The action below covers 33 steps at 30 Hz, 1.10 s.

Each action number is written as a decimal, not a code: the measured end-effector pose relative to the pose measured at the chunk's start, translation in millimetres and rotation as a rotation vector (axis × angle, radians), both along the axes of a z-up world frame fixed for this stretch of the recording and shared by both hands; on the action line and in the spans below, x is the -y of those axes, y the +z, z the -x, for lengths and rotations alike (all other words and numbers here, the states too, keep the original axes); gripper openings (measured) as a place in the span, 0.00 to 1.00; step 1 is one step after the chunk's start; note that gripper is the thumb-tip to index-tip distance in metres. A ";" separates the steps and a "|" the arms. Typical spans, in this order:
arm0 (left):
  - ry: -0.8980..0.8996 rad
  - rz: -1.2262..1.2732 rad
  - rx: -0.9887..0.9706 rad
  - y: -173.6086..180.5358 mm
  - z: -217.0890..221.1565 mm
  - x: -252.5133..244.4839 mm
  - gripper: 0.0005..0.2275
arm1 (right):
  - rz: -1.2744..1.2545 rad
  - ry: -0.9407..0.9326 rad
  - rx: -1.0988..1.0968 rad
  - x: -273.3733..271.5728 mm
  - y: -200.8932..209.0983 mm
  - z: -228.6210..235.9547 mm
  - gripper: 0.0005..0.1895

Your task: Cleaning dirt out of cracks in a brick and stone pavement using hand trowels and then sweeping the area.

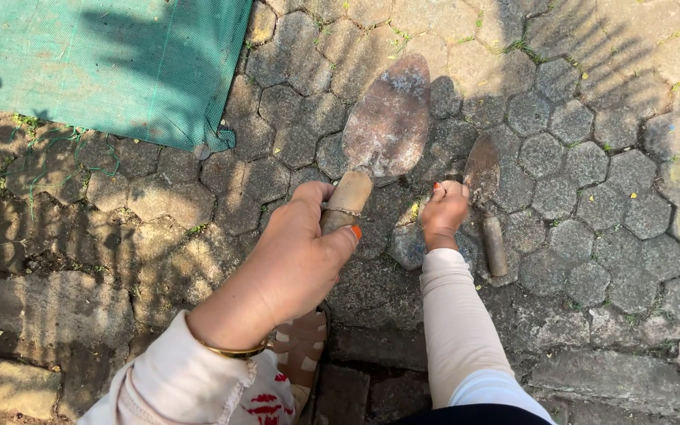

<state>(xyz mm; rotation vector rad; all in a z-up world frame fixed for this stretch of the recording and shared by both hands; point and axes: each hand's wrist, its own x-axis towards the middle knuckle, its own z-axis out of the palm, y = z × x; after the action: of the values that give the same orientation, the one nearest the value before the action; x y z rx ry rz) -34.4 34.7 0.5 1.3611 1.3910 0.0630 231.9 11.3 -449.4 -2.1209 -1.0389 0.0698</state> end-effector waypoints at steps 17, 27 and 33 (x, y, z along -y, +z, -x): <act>-0.084 -0.143 0.008 -27.5 -13.5 3.5 0.22 | 0.218 0.132 0.255 2.5 13.6 10.8 0.03; -0.068 -0.187 0.029 -31.5 -17.2 6.7 0.19 | 0.072 0.103 0.117 8.3 37.9 22.9 0.18; -0.079 -0.140 0.043 -31.8 -16.0 7.9 0.19 | 0.333 -0.095 0.109 -3.5 13.2 28.4 0.03</act>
<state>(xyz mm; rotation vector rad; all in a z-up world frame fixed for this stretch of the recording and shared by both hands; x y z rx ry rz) -18.4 26.8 -31.3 1.5207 1.3156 0.1393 203.5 14.8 -436.2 -2.4965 -1.0448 0.0864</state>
